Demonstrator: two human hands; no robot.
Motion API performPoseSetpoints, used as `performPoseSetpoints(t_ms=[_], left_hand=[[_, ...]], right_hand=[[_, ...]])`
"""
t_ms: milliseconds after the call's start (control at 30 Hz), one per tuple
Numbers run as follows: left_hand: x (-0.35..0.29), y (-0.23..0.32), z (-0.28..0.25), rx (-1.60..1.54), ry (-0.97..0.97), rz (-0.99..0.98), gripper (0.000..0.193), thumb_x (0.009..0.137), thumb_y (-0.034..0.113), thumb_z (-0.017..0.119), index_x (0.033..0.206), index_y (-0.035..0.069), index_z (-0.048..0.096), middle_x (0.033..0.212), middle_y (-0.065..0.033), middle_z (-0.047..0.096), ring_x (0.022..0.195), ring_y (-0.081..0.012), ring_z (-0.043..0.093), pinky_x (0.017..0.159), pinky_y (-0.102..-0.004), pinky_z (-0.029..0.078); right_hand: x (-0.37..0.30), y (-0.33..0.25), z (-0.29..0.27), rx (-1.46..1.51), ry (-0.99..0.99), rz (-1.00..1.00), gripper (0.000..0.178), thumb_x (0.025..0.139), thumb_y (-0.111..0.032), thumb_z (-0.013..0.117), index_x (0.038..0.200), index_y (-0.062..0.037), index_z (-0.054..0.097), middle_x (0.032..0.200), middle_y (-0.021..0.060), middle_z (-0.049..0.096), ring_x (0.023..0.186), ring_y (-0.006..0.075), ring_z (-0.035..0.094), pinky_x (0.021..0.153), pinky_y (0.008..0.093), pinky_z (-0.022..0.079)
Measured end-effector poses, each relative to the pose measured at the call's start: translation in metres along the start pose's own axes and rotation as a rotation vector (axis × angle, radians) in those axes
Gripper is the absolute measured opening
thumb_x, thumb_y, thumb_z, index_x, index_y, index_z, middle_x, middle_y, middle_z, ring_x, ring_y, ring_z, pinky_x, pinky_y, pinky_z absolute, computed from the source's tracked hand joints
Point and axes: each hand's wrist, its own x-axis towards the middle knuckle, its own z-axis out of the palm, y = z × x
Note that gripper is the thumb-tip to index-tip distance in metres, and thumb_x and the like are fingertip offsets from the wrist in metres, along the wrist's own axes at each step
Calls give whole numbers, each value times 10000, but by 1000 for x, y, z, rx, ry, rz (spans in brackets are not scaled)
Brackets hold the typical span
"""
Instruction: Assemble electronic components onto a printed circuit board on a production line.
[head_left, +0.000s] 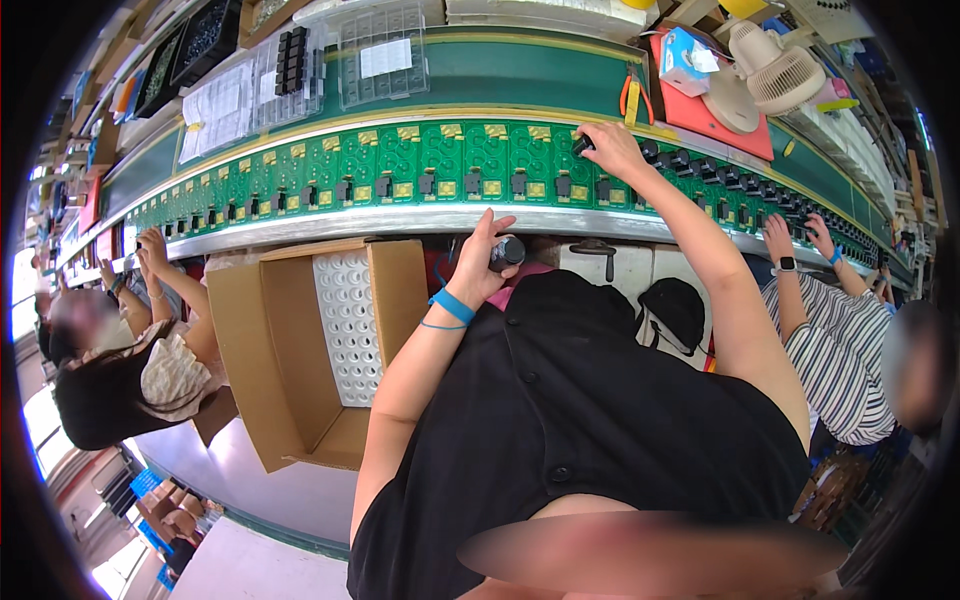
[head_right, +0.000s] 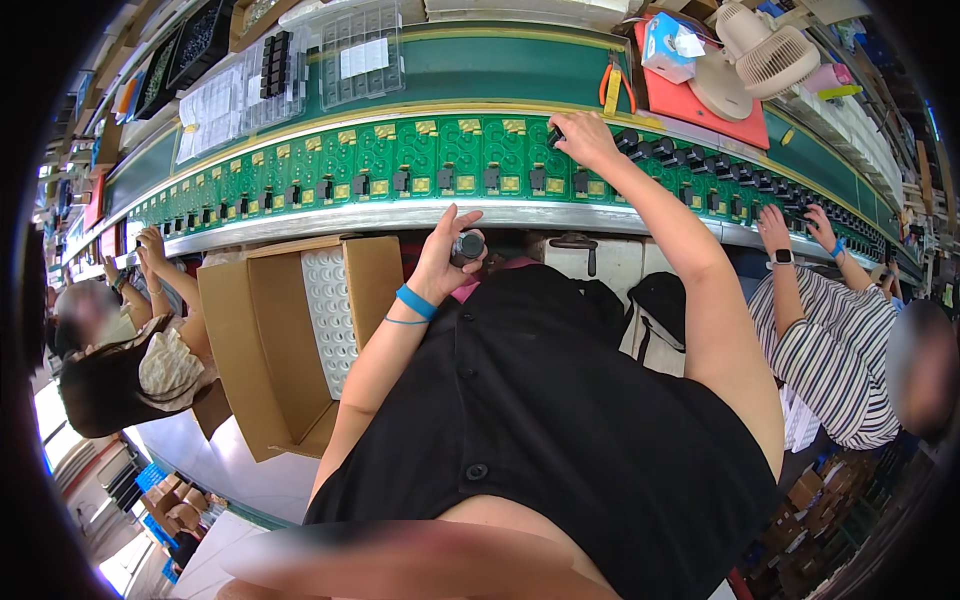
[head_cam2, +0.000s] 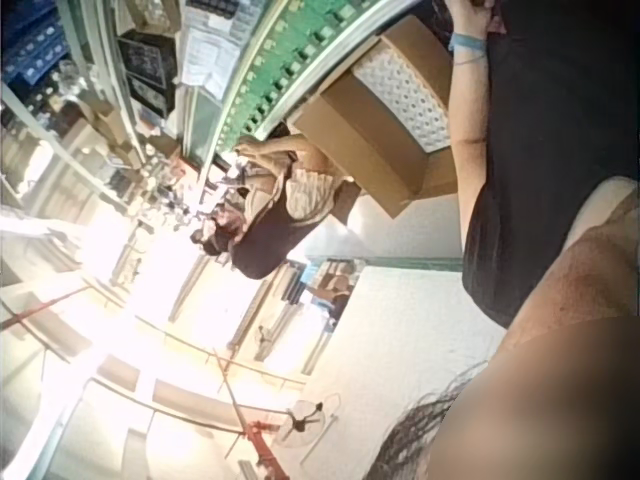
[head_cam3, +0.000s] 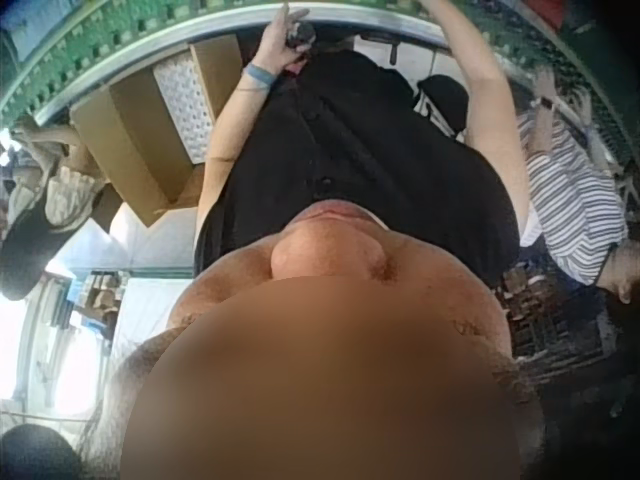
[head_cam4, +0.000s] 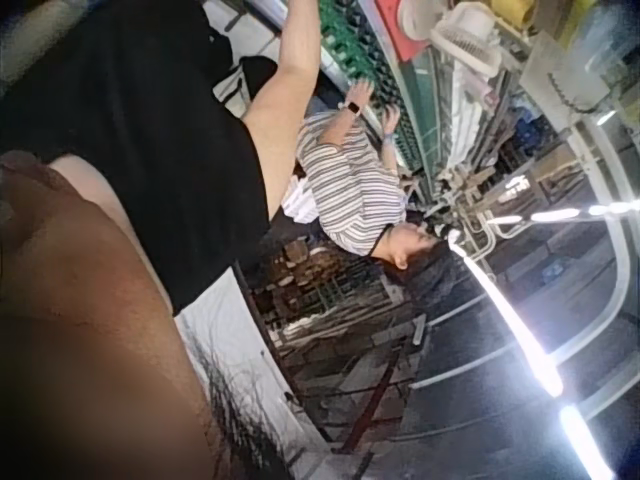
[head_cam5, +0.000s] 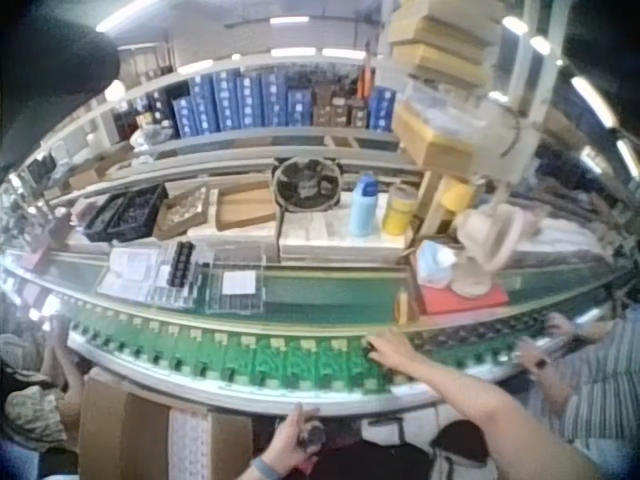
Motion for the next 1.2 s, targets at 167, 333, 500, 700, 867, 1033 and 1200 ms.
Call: performPoseSetpoints(t_ms=[167,333,500,700,867,1033,1200], left_hand=[[-2,3,3,-1,30,12,518,918,467,397,1232,55,400,721,-83,532,554,-205,509,372,-252,296],[-2,4,2,-5,85,35,496,925,463,380,1203,58,442,703,-79,505,531,-193,481,375,-265,286],[-1,5,4,-8,125,39,449,932,448,367,1153,68,461,670,-88,513,539,-202,487,376,-268,288],[2,6,3,-42,142,75,458,935,429,363,1196,58,428,716,-101,515,594,-207,509,397,-259,291],[3,5,1,-115,230,130,418,935,432,343,1112,83,490,823,-84,553,646,-185,519,431,-304,325],[8,6,16,-131,298,314,409,911,435,378,1093,81,476,872,-98,554,694,-184,536,455,-322,395],[-21,17,11,222,395,702,320,939,290,419,1147,48,450,883,-73,521,731,-139,504,602,-271,413]], right_hand=[[2,4,8,-41,-16,19,328,698,-166,701,1002,-111,589,926,96,649,916,256,599,829,389,402],[2,3,7,-31,-73,54,314,721,-212,688,1004,-128,583,854,92,652,884,241,603,840,386,362],[2,-5,3,-59,-71,117,340,689,-263,713,977,-115,607,872,116,651,990,246,559,880,397,357],[-3,-17,5,-228,-61,36,412,713,-303,701,1062,-113,590,1076,120,600,1143,271,467,946,411,321],[-13,-105,-47,547,-226,-327,514,751,-298,679,1201,-104,523,1221,124,515,1085,280,506,890,381,406],[-30,-170,-61,656,-323,-438,402,796,-308,641,1126,-96,551,1122,122,573,961,320,576,781,390,473],[-12,-174,-59,868,-564,-33,341,763,-152,686,1076,-84,570,742,58,593,653,126,563,593,262,441]])
